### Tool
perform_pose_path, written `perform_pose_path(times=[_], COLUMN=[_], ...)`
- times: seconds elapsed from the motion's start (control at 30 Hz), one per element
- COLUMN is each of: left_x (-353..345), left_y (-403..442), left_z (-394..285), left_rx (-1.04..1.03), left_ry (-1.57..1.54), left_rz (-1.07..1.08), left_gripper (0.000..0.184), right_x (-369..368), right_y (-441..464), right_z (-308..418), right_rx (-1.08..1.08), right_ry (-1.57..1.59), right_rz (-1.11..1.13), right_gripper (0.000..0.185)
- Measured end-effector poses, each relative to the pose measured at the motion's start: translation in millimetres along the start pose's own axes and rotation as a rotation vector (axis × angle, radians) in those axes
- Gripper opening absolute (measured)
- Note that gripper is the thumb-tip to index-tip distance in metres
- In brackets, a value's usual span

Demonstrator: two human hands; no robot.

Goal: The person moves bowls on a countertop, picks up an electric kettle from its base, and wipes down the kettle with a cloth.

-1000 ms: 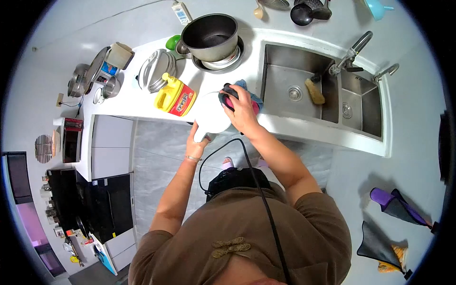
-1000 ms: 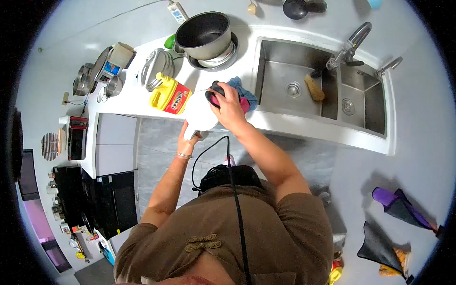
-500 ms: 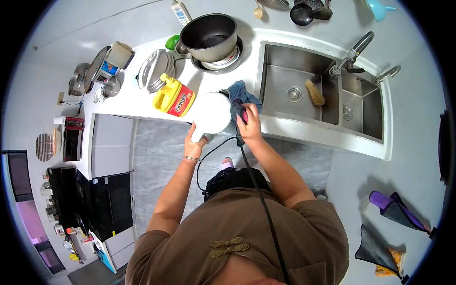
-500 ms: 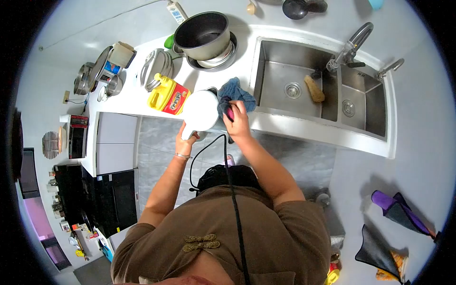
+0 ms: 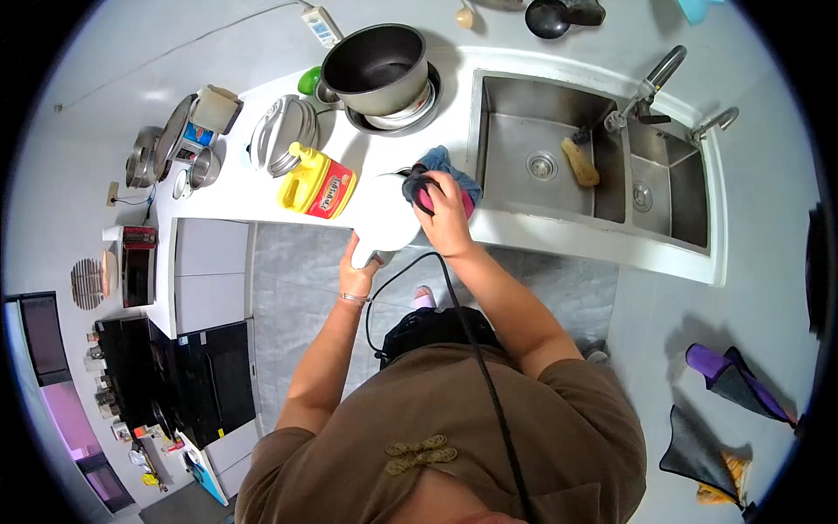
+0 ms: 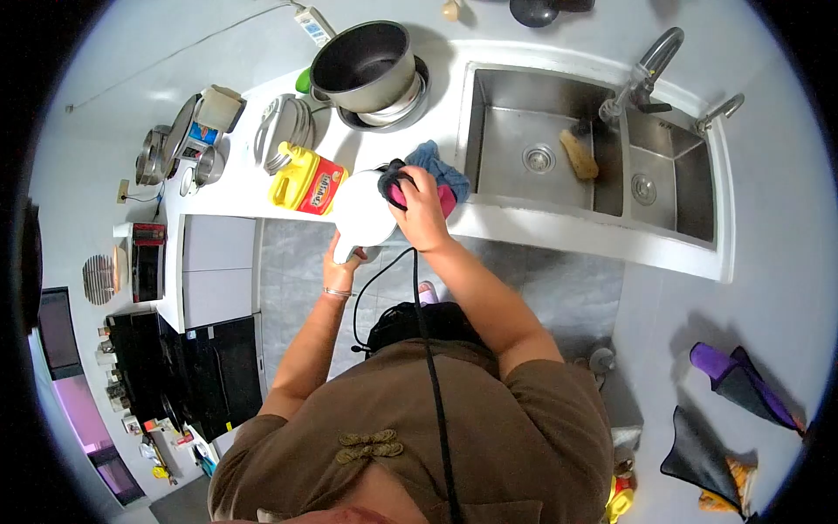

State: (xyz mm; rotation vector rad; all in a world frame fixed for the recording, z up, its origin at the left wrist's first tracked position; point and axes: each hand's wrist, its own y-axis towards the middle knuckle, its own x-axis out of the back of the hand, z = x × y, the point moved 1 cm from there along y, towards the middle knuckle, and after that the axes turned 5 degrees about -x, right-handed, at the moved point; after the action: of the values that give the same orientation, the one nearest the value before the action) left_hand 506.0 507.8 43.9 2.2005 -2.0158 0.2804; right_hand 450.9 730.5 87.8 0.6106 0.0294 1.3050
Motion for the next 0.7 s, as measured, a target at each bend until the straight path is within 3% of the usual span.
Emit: perform_pose_path(times=[0.1, 0.2, 0.3, 0.33, 0.43, 0.57, 0.7], left_x=[5.9, 9.4, 3.8, 3.2, 3.4, 2.6, 2.2], left_y=[1.6, -0.8, -0.1, 0.5, -0.2, -3.9, -3.1], left_z=[7.5, 6.9, -6.0, -6.9, -10.6, -5.8, -8.4], left_rx=[0.029, 0.056, 0.036, 0.034, 0.014, 0.048, 0.022], left_ry=[0.026, 0.029, -0.008, -0.01, 0.024, -0.002, 0.026], left_rz=[0.052, 0.094, 0.056, 0.057, 0.08, 0.054, 0.039], left_gripper=[0.073, 0.074, 0.066, 0.066, 0.066, 0.067, 0.066], right_x=[-1.2, 11.6, 17.7, 14.2, -1.1, 1.1, 0.3], right_y=[-4.8, -2.8, 2.9, 5.1, 5.4, -1.3, -6.7], right_z=[-8.4, -7.1, -17.6, -17.8, -16.0, -19.4, -21.3], right_rx=[-0.023, -0.217, -0.344, -0.342, -0.042, -0.073, 0.017], right_ry=[0.115, 0.26, 0.292, 0.29, 0.094, 0.149, 0.123], right_rz=[-0.072, -0.06, -0.059, -0.06, -0.008, 0.036, -0.072], right_gripper=[0.029, 0.019, 0.022, 0.022, 0.032, 0.035, 0.029])
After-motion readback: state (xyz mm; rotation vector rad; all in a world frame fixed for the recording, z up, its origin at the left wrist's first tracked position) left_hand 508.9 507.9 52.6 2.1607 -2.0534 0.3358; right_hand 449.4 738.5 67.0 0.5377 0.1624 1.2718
